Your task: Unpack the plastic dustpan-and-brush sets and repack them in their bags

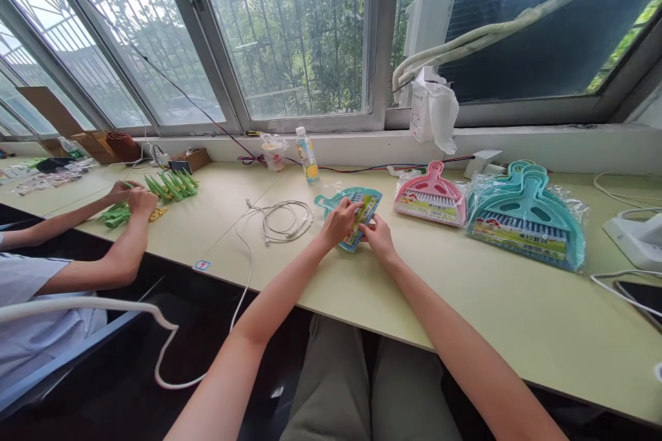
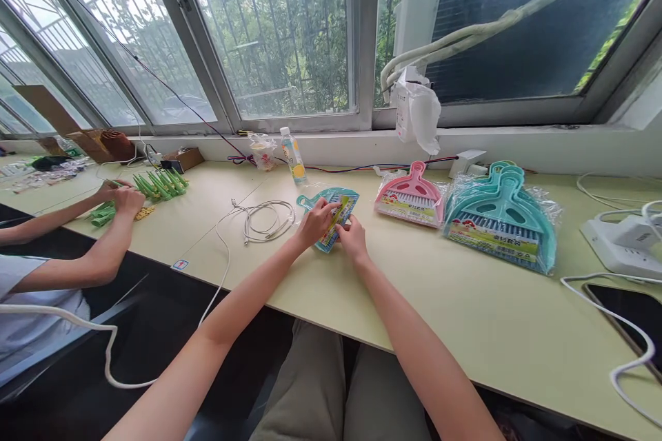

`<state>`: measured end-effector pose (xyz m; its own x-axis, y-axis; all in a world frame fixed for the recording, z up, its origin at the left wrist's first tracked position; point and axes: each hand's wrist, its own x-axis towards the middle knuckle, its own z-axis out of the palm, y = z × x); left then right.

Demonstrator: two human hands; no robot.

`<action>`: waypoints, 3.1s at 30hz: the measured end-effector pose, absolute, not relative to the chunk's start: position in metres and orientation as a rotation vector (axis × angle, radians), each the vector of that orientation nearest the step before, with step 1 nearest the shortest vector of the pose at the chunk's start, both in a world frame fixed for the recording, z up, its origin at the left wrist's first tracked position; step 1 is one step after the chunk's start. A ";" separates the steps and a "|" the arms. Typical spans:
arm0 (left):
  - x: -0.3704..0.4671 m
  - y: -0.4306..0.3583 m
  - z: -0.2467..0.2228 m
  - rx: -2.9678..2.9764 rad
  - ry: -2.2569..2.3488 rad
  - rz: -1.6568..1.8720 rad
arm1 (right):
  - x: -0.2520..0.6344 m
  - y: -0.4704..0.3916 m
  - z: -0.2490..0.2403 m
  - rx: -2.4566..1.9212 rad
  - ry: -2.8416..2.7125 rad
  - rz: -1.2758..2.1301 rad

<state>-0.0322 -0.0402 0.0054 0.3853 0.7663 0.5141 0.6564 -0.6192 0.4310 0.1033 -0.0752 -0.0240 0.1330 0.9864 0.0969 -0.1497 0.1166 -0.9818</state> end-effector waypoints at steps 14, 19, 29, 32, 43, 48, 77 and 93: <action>-0.032 -0.043 0.010 2.464 1.501 1.031 | 0.099 -0.077 -0.021 -1.045 -1.082 1.209; -0.035 -0.043 0.012 2.378 1.402 1.106 | 0.100 -0.077 -0.020 -1.081 -1.090 1.220; -0.038 -0.037 0.005 2.415 1.327 1.114 | 0.103 -0.075 -0.021 -1.040 -1.114 1.222; -0.037 -0.038 0.004 2.540 1.313 0.999 | 0.103 -0.074 -0.025 -1.023 -1.115 1.204; -0.028 -0.052 0.019 2.580 1.392 1.115 | 0.113 -0.074 -0.018 -0.980 -0.893 0.957; -0.028 -0.053 0.018 2.543 1.522 1.277 | 0.118 -0.077 -0.010 -0.953 -0.788 0.874; -0.007 -0.046 0.001 1.156 0.664 0.760 | 0.132 -0.068 -0.011 -0.986 -0.568 0.813; 0.002 -0.065 0.011 1.277 0.559 1.071 | 0.128 -0.076 0.002 -0.787 -0.713 0.943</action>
<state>0.0021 -0.0653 0.0115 0.4403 0.8724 0.2124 -0.3244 -0.0660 0.9436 0.1278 -0.0763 0.0023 0.4109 0.8931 0.1834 -0.4203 0.3641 -0.8312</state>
